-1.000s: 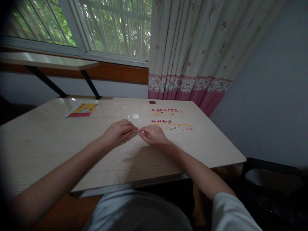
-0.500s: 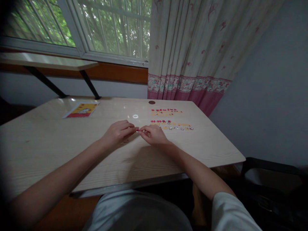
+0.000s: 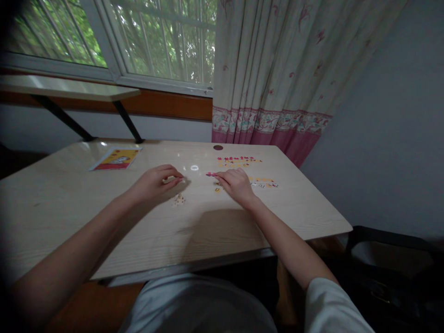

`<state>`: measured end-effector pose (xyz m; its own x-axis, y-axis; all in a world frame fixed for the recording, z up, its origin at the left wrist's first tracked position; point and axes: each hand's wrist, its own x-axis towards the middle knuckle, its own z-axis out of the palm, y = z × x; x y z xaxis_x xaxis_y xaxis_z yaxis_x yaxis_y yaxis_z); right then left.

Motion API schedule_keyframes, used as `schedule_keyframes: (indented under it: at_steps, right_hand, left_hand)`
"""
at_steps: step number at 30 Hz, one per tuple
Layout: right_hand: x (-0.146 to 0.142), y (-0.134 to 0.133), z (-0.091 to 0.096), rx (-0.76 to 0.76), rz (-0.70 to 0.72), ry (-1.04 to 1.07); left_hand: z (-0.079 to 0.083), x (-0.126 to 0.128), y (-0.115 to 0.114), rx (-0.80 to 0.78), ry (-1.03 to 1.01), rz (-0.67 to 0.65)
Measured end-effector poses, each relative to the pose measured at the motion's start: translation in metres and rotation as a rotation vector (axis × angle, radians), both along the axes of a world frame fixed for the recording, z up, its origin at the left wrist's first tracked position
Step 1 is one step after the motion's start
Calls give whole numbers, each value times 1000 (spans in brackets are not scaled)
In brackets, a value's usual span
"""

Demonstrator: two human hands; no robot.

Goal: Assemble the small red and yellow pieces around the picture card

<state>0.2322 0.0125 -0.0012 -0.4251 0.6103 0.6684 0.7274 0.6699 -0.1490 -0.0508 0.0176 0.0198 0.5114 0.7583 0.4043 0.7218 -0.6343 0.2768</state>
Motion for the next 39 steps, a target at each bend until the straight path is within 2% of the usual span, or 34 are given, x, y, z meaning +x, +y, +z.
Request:
schedule_keyframes:
  at_steps: [6, 11, 14, 19, 23, 29, 39]
  right_hand:
    - [2, 1, -1, 46, 3, -14]
    - [6, 6, 0, 53, 7, -28]
    - [25, 22, 1, 31, -54, -10]
    - [82, 55, -3, -161, -202, -27]
    - [117, 67, -10, -348, -291, -73]
    - [126, 68, -16, -523, -329, -72]
    - [132, 64, -10, -570, -370, -108]
  left_hand:
    - [-4, -8, 4, -182, 102, 39]
    - [-4, -9, 5, -219, 132, 35]
    - [-4, -10, 5, -229, 131, 37]
    - [-3, -11, 6, -284, 143, 41]
    - [-3, -12, 7, -306, 149, 38]
    - [-3, -14, 8, -308, 141, 16]
    - [-3, -14, 7, -350, 159, -6]
